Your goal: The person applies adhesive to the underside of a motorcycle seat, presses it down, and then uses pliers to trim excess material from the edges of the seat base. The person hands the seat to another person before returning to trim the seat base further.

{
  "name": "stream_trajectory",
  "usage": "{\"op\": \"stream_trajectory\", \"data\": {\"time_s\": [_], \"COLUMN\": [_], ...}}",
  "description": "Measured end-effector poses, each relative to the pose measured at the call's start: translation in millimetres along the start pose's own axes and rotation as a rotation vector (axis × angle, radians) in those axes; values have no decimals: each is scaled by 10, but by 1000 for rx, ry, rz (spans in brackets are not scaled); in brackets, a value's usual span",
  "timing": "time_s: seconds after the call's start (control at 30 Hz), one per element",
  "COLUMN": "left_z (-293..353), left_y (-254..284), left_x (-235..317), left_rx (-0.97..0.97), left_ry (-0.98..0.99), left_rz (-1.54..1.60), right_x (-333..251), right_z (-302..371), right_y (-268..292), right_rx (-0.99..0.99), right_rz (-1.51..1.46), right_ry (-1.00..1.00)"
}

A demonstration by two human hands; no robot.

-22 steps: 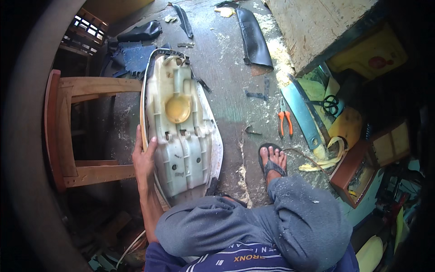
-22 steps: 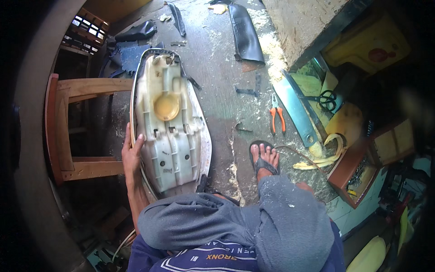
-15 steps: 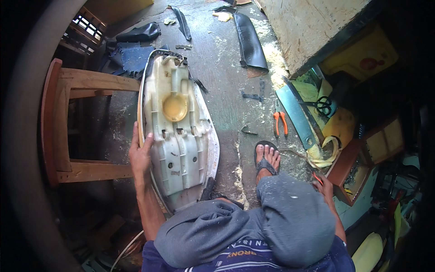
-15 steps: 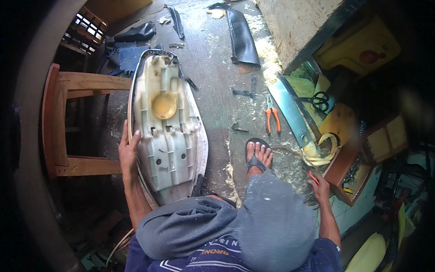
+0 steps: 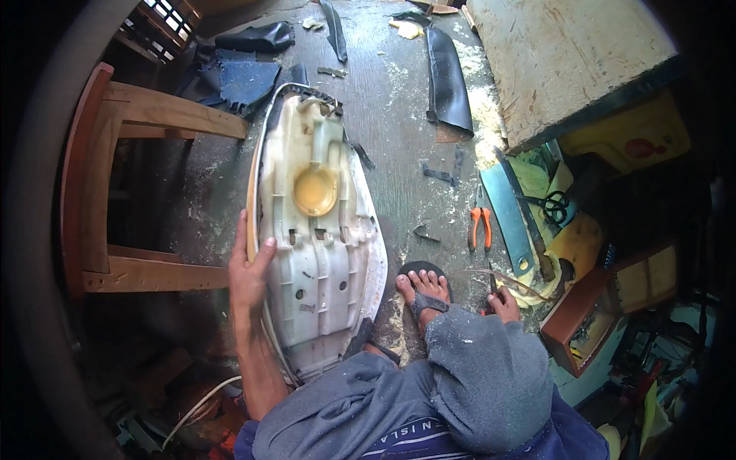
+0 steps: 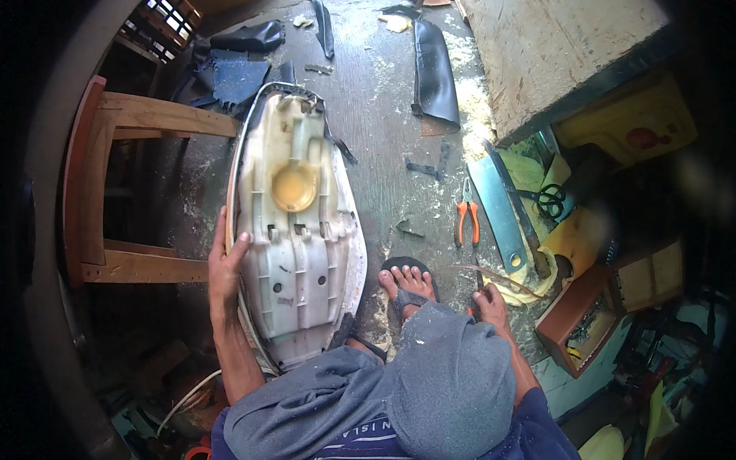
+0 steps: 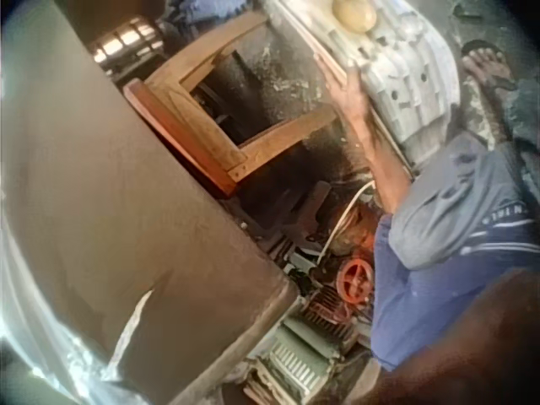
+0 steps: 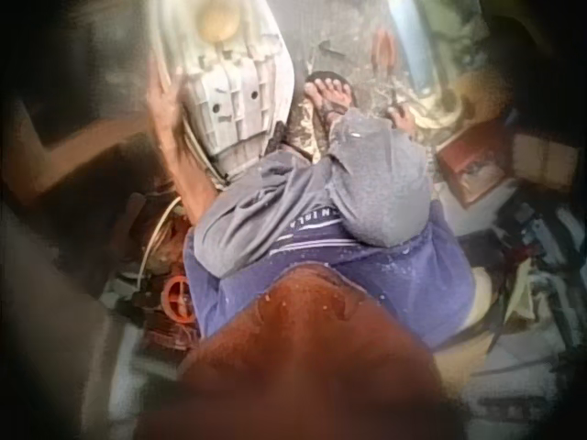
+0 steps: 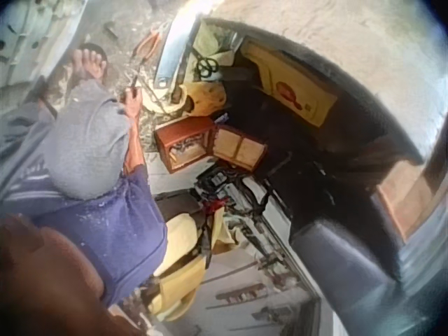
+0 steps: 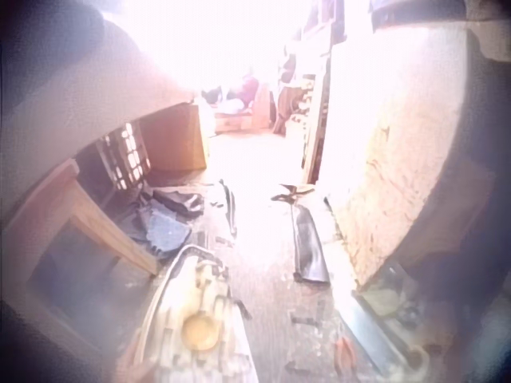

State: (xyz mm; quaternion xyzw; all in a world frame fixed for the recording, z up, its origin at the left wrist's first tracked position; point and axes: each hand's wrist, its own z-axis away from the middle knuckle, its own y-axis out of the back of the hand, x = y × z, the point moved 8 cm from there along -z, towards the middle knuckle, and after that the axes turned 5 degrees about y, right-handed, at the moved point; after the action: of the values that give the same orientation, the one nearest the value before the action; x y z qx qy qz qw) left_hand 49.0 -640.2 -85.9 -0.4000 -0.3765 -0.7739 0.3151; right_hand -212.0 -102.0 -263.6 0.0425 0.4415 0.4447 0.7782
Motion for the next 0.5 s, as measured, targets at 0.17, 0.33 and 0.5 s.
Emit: {"op": "stream_trajectory", "data": {"time_s": [0.17, 0.33, 0.5], "left_z": [60, 70, 101], "left_y": [22, 1, -8], "left_x": [-18, -37, 0], "left_rx": [59, 57, 96], "left_ry": [-7, 12, -18], "left_rz": [-12, -43, -78], "right_x": [-234, -1087, -2563], "right_z": [-300, -126, -400], "right_y": [-268, 44, -611], "right_rx": [-116, -777, -645], "right_rz": [183, 1064, 763], "right_ry": [12, 100, 561]}}
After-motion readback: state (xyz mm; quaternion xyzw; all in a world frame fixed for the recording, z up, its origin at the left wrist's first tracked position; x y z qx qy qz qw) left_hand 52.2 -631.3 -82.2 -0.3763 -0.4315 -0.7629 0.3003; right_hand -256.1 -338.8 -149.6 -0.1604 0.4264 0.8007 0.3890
